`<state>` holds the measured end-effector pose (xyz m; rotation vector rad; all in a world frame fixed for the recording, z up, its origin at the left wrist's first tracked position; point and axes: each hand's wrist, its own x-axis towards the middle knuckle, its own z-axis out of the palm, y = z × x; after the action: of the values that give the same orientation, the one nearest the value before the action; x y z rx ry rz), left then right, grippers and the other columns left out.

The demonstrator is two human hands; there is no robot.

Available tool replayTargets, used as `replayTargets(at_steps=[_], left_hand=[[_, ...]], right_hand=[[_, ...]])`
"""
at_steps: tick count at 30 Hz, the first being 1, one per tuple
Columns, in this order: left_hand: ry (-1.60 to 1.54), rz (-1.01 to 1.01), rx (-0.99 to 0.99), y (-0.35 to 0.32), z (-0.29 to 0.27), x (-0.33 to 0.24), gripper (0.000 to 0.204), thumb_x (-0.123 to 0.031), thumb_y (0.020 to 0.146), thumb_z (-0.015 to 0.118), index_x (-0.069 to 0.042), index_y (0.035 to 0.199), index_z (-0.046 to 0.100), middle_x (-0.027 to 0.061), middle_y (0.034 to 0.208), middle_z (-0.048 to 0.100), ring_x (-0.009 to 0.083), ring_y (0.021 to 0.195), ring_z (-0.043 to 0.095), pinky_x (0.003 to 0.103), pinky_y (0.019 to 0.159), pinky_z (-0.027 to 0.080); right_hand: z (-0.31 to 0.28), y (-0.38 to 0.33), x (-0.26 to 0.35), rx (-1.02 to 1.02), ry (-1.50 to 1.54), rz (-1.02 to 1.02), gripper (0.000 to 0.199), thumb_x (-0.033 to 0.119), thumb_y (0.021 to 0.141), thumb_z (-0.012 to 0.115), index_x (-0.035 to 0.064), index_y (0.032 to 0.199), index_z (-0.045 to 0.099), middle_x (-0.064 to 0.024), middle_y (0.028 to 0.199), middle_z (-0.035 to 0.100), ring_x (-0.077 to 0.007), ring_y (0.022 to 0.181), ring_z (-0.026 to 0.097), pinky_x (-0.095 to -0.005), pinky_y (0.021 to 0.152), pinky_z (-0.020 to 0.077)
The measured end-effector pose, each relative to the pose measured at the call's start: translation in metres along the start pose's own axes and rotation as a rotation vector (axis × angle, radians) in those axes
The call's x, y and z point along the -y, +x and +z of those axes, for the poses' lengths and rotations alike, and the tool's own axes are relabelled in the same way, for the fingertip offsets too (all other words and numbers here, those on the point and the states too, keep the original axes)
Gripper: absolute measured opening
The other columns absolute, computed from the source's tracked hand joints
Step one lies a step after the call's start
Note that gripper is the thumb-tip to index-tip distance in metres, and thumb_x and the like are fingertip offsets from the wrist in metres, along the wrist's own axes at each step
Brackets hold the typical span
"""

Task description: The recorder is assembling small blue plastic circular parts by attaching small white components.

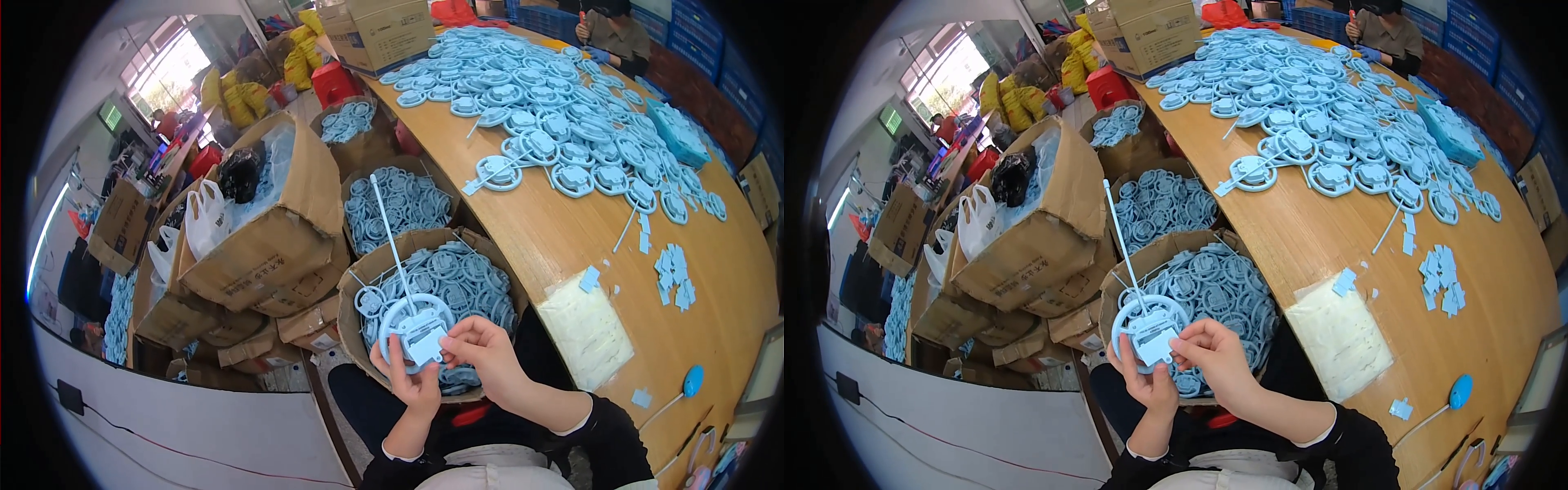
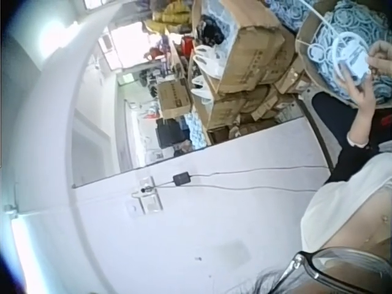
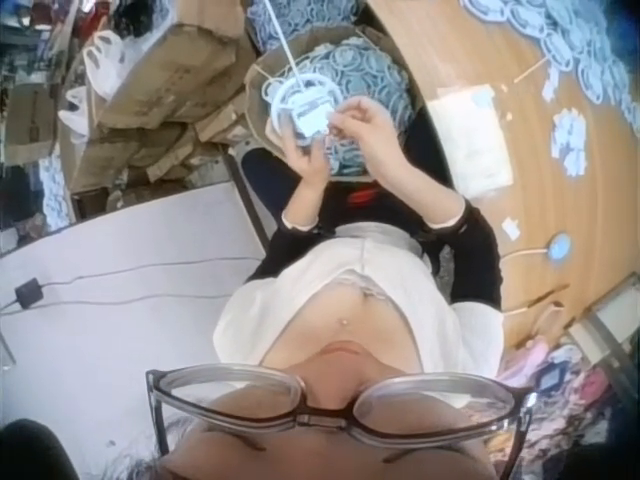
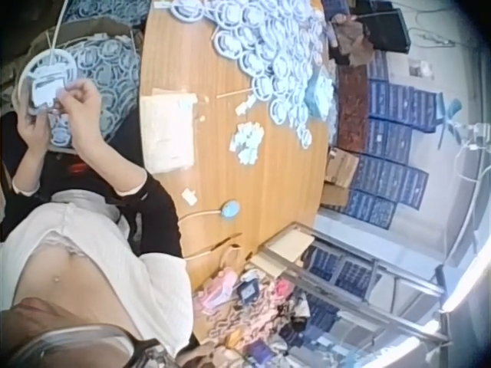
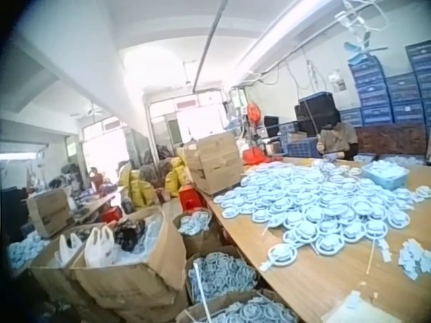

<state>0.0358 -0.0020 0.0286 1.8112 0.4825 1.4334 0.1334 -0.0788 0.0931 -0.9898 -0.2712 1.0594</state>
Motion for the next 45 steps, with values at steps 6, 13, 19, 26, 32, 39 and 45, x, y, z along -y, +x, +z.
replayTargets(at_steps=[6, 13, 19, 26, 32, 39, 45], left_hand=[[-0.012, -0.036, -0.083, -0.004, 0.001, 0.005, 0.051, -0.015, 0.076, 0.060, 0.004, 0.119, 0.042, 0.0179, 0.125, 0.026, 0.0276, 0.109, 0.038, 0.034, 0.088, 0.034], [0.080, -0.042, -0.111, -0.002, 0.002, 0.000, 0.041, -0.015, 0.078, 0.060, 0.002, 0.113, 0.049, 0.0172, 0.122, 0.032, 0.0272, 0.109, 0.039, 0.035, 0.089, 0.034], [0.108, -0.086, -0.109, 0.001, 0.002, 0.001, 0.041, -0.022, 0.083, 0.054, 0.005, 0.113, 0.045, 0.0169, 0.122, 0.031, 0.0249, 0.107, 0.043, 0.035, 0.088, 0.036], [-0.013, -0.110, -0.145, 0.001, 0.002, 0.003, 0.041, -0.024, 0.084, 0.054, 0.004, 0.113, 0.044, 0.0126, 0.117, 0.033, 0.0234, 0.105, 0.044, 0.034, 0.087, 0.038], [-0.062, -0.115, -0.130, 0.000, 0.002, 0.003, 0.040, -0.020, 0.083, 0.055, 0.004, 0.113, 0.043, 0.0115, 0.116, 0.033, 0.0235, 0.107, 0.043, 0.035, 0.087, 0.038], [-0.137, -0.131, -0.137, 0.001, 0.004, 0.003, 0.037, -0.015, 0.084, 0.053, 0.004, 0.114, 0.042, 0.0108, 0.116, 0.033, 0.0224, 0.107, 0.043, 0.035, 0.088, 0.039], [-0.362, -0.287, -0.175, 0.000, 0.003, 0.009, 0.038, -0.014, 0.085, 0.051, 0.004, 0.117, 0.039, 0.0115, 0.117, 0.041, 0.0219, 0.105, 0.045, 0.035, 0.088, 0.039]], right_hand=[[0.002, 0.001, -0.007, -0.050, 0.071, -0.003, 0.013, 0.007, 0.078, 0.061, 0.0004, 0.084, 0.051, -0.0076, 0.072, 0.060, -0.0110, 0.065, 0.057, -0.0227, 0.059, 0.0463], [-0.003, 0.006, -0.005, -0.003, 0.037, 0.039, 0.013, 0.007, 0.078, 0.061, -0.0001, 0.084, 0.051, -0.0085, 0.072, 0.060, -0.0112, 0.063, 0.057, -0.0213, 0.055, 0.0463], [-0.007, 0.011, -0.008, 0.101, -0.156, -0.109, 0.014, 0.007, 0.078, 0.061, -0.0002, 0.083, 0.050, -0.0078, 0.069, 0.059, -0.0092, 0.062, 0.056, -0.0206, 0.055, 0.0450], [-0.007, 0.012, -0.009, 0.132, -0.253, -0.158, 0.018, 0.006, 0.077, 0.061, -0.0004, 0.089, 0.048, -0.0058, 0.068, 0.058, -0.0086, 0.059, 0.053, -0.0210, 0.054, 0.0437], [-0.011, 0.013, -0.004, 0.117, -0.068, 0.022, 0.018, 0.006, 0.076, 0.062, 0.0009, 0.086, 0.047, -0.0077, 0.068, 0.058, -0.0101, 0.058, 0.054, -0.0221, 0.052, 0.0436], [-0.014, 0.017, -0.007, 0.124, -0.195, -0.103, 0.019, 0.008, 0.076, 0.063, 0.0008, 0.084, 0.048, -0.0056, 0.064, 0.058, -0.0088, 0.057, 0.054, -0.0221, 0.050, 0.0425], [-0.021, 0.021, 0.003, 0.161, -1.116, -0.755, 0.029, 0.022, 0.071, 0.068, 0.0013, 0.084, 0.052, -0.0063, 0.063, 0.055, -0.0171, 0.057, 0.055, -0.0270, 0.052, 0.0439]])
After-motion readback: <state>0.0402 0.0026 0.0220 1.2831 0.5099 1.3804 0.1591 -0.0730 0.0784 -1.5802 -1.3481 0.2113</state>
